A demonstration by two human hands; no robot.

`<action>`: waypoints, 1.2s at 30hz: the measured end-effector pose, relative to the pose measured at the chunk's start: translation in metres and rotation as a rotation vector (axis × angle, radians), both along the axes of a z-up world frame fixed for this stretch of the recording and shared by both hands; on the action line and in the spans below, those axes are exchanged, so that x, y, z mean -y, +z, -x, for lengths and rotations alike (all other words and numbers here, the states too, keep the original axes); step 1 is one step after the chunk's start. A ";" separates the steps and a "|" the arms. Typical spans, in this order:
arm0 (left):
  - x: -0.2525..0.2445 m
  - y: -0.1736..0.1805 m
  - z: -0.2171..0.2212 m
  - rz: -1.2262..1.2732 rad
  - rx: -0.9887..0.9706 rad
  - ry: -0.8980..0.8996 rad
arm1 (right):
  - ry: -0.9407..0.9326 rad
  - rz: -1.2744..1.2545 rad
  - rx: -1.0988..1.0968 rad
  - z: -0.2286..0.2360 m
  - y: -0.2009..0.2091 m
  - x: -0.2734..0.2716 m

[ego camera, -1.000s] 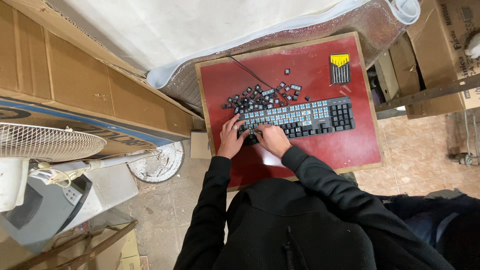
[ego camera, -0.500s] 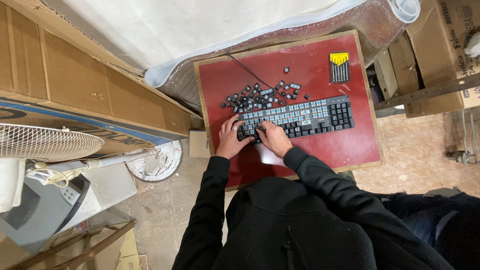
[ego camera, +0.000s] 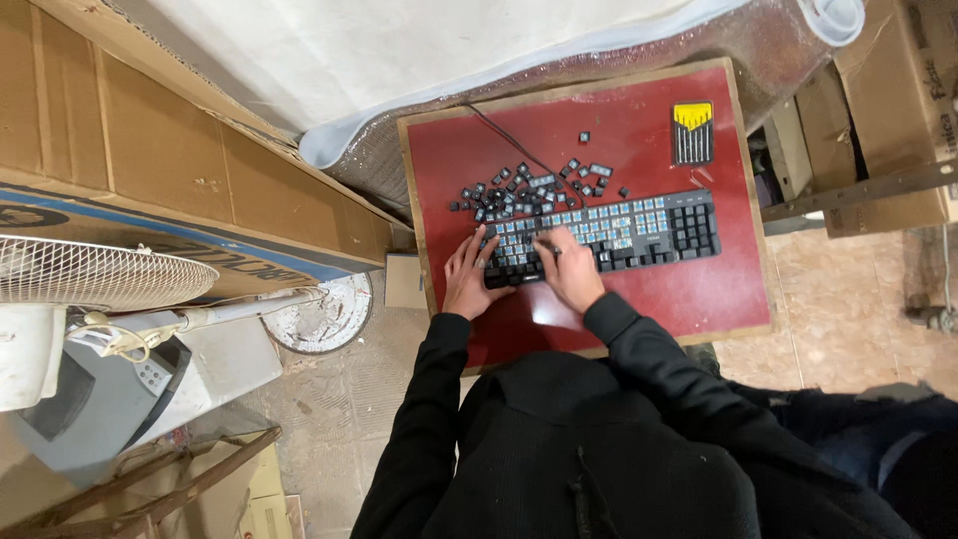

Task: The person uses a keycap puller to remove keycaps from a mechanical keyboard and places them on the table. They then reinsert the keycaps one by one into their original positions on the keyboard.

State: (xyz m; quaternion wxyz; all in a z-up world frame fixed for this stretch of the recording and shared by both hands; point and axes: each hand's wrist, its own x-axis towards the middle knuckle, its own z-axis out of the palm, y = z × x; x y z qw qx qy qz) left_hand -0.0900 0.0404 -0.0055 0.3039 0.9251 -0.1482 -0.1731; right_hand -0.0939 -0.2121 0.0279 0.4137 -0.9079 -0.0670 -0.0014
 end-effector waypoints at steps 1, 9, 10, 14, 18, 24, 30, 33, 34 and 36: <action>-0.002 0.002 0.004 0.004 0.008 -0.002 | -0.056 -0.011 0.035 -0.001 0.008 0.000; 0.043 0.042 -0.014 0.233 0.051 0.057 | -0.330 -0.526 -0.374 -0.013 0.060 0.003; 0.051 0.037 -0.018 0.448 -0.003 0.090 | -0.339 -0.790 -0.370 -0.013 0.052 0.006; 0.071 0.034 -0.026 0.954 -0.246 0.289 | -0.343 -1.074 -0.352 -0.007 0.068 0.007; 0.080 0.000 -0.031 0.964 -0.278 0.326 | -0.410 -1.112 -0.381 0.001 0.059 0.013; 0.100 0.014 -0.030 1.086 -0.372 0.356 | -0.472 -1.239 -0.456 0.014 0.062 0.022; 0.108 0.015 -0.034 1.068 -0.390 0.384 | -0.505 -1.302 -0.474 0.018 0.066 0.032; 0.103 0.028 -0.034 1.077 -0.491 0.352 | -0.492 -1.343 -0.551 0.020 0.065 0.034; 0.102 0.026 -0.033 1.068 -0.505 0.381 | -0.486 -1.308 -0.531 0.020 0.064 0.034; 0.104 0.023 -0.030 1.059 -0.519 0.409 | -0.480 -1.271 -0.510 0.020 0.066 0.028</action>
